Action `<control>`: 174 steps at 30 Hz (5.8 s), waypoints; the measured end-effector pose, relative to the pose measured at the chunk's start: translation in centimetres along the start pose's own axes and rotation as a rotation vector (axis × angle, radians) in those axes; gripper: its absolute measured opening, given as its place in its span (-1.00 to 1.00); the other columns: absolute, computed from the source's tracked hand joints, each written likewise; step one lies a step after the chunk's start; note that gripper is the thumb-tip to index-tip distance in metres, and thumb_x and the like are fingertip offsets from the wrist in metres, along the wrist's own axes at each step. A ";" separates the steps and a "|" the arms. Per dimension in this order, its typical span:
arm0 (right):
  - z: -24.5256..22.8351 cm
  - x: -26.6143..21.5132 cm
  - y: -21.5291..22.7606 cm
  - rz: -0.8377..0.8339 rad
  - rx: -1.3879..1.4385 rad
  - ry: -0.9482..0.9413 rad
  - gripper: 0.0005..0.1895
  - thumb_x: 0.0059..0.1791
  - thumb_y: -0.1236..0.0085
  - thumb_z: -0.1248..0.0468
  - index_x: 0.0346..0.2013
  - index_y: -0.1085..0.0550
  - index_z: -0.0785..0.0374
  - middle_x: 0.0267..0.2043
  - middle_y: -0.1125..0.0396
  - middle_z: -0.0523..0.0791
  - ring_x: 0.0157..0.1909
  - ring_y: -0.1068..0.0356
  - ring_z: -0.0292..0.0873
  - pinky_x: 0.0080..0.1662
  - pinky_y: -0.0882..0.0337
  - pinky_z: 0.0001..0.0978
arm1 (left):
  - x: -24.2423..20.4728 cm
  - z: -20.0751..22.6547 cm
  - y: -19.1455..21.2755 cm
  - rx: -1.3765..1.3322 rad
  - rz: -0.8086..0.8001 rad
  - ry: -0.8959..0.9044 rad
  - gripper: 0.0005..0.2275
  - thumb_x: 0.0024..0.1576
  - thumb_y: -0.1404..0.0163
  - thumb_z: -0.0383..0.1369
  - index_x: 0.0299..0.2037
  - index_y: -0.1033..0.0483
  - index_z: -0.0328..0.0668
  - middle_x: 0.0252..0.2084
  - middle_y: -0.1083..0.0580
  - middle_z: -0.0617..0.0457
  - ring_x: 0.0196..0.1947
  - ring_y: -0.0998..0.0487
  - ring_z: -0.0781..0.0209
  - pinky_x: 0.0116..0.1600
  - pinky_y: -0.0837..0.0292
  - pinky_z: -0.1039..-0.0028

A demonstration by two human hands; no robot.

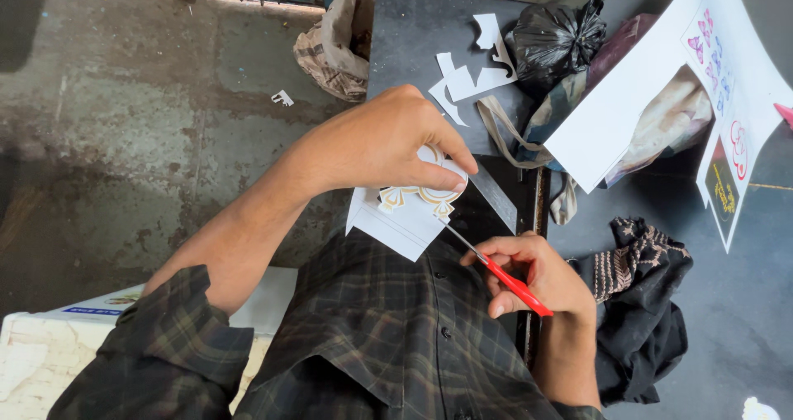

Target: The person uses red-handled scissors to cut a white paper shape with a gold circular design. They hold the paper in their left hand and carefully trim the edges with the scissors in their right hand, rotating the paper to access different sections.

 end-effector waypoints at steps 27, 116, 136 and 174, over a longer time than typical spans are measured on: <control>0.8 0.8 -0.8 0.025 -0.016 -0.024 -0.35 -0.31 -0.61 0.27 0.00 -0.54 0.43 -0.59 -0.32 -0.26 -0.51 -0.23 -0.47 -0.45 -0.24 -0.58 | 0.2 -0.1 -1.3 -0.051 -0.056 0.011 -0.77 -0.01 -0.22 -0.31 -0.19 -0.70 -0.20 -0.28 -0.65 -0.09 -0.30 -0.73 0.17 -0.13 -0.57 0.49; -3.4 3.2 -3.8 0.459 0.374 0.216 -0.23 -0.16 -0.49 -0.12 -0.01 -0.47 0.49 -0.53 -0.38 -0.05 -0.56 -0.32 -0.27 -0.47 -0.31 -0.49 | -3.0 -1.1 -3.3 -0.242 0.628 0.179 -0.81 0.18 -0.21 -0.38 -0.06 -0.64 -0.27 -0.25 -0.68 -0.02 -0.26 -0.67 0.46 -0.18 -0.56 0.61; -2.6 3.3 -3.8 0.445 0.367 0.201 -0.24 -0.17 -0.49 -0.07 0.03 -0.46 0.47 -0.56 -0.38 -0.06 -0.58 -0.31 -0.28 -0.48 -0.30 -0.48 | -3.1 -1.2 -3.3 -0.259 0.620 0.156 -0.83 0.19 -0.20 -0.42 -0.05 -0.63 -0.29 -0.21 -0.68 -0.01 -0.22 -0.66 0.47 -0.15 -0.57 0.61; -2.6 3.0 2.4 1.137 0.427 0.496 -0.38 -0.15 -0.33 0.54 0.16 -0.33 0.30 0.07 -0.49 -0.02 -0.08 -0.46 -0.25 0.02 -0.49 -0.40 | -3.0 -4.3 -5.0 -0.625 0.727 0.353 -0.77 0.15 -0.19 -0.47 -0.05 -0.49 -0.44 -0.30 -0.63 -0.06 -0.37 -0.59 0.42 -0.31 -0.46 0.64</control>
Point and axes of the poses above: each hand's wrist, its own x-axis towards the middle knuckle, its own y-axis out of the back of the hand, z = x × y, the point moved 6 cm from there along x, towards the middle knuckle
